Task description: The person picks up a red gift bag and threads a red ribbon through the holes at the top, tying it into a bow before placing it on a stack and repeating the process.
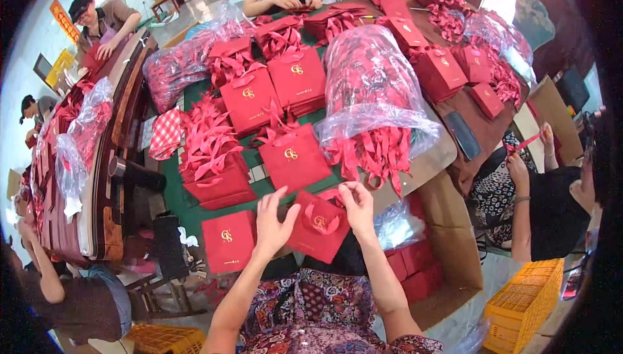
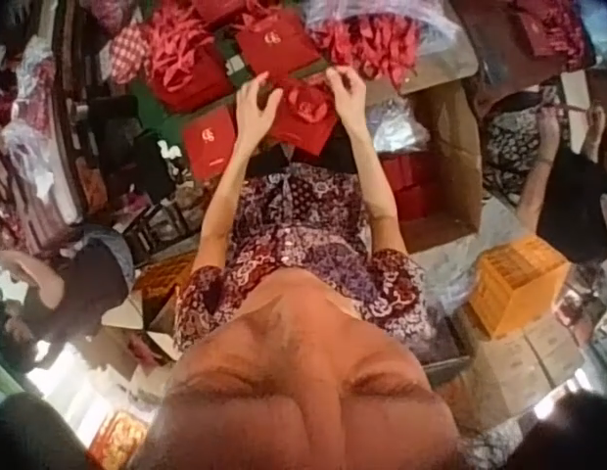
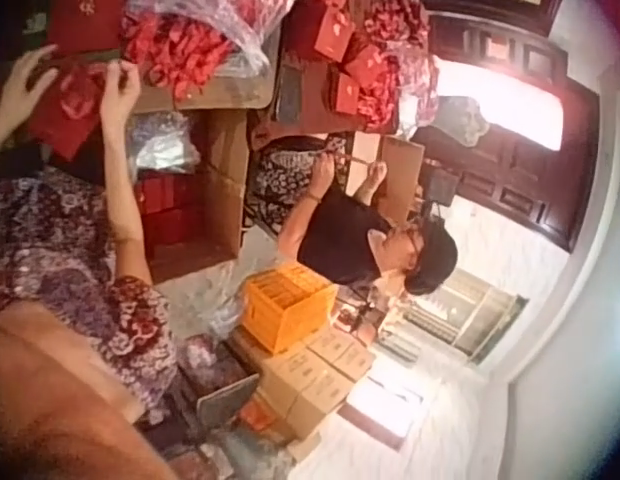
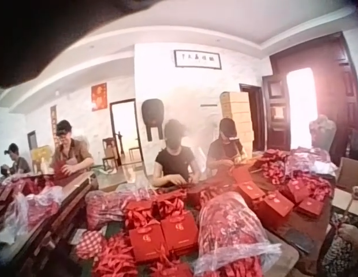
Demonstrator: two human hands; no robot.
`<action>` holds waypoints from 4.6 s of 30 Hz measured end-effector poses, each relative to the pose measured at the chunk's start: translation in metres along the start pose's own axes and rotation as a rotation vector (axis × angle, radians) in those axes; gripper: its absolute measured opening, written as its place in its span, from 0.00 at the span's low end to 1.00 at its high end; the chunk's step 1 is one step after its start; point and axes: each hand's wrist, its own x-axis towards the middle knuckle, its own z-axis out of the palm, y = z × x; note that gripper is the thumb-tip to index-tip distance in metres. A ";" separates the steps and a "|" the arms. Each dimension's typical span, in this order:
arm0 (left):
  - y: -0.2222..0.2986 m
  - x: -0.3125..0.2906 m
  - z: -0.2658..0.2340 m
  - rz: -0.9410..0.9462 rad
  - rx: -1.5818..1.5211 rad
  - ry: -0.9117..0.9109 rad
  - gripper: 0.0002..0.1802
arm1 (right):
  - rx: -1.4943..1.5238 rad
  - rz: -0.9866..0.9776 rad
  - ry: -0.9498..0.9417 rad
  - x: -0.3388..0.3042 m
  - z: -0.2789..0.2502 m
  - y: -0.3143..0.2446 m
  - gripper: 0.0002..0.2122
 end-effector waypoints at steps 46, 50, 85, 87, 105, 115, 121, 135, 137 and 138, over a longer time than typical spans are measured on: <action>0.061 -0.039 -0.051 0.278 0.245 0.040 0.33 | -0.924 -0.680 0.103 0.021 -0.021 -0.012 0.09; 0.042 -0.071 0.000 0.343 0.347 -0.104 0.39 | -1.091 -0.620 0.132 0.029 -0.023 0.007 0.09; -0.005 -0.018 0.022 -0.411 -0.841 -0.114 0.19 | -0.876 -0.535 -0.194 -0.045 -0.012 -0.013 0.08; -0.003 -0.021 0.023 -0.392 -0.749 -0.112 0.19 | -0.956 -0.543 -0.193 -0.034 -0.014 -0.008 0.09; -0.003 -0.036 0.013 -0.344 -0.562 -0.008 0.18 | -1.043 -0.395 -0.014 -0.039 0.030 0.005 0.08; 0.018 -0.004 0.000 0.127 0.227 -0.105 0.22 | -0.713 -0.183 -0.131 -0.041 0.016 -0.022 0.06; 0.013 0.008 0.023 0.128 0.312 -0.241 0.25 | -0.781 -0.438 -0.112 -0.037 0.014 0.000 0.07; 0.013 0.013 0.025 0.096 0.230 -0.250 0.23 | -0.784 -0.473 -0.015 -0.032 0.016 0.013 0.06; 0.011 0.013 0.024 0.086 0.214 -0.240 0.21 | -0.745 -0.452 -0.031 -0.034 0.016 0.011 0.05; 0.010 0.013 0.024 0.062 0.163 -0.255 0.21 | -0.744 -0.455 -0.029 -0.034 0.017 0.011 0.05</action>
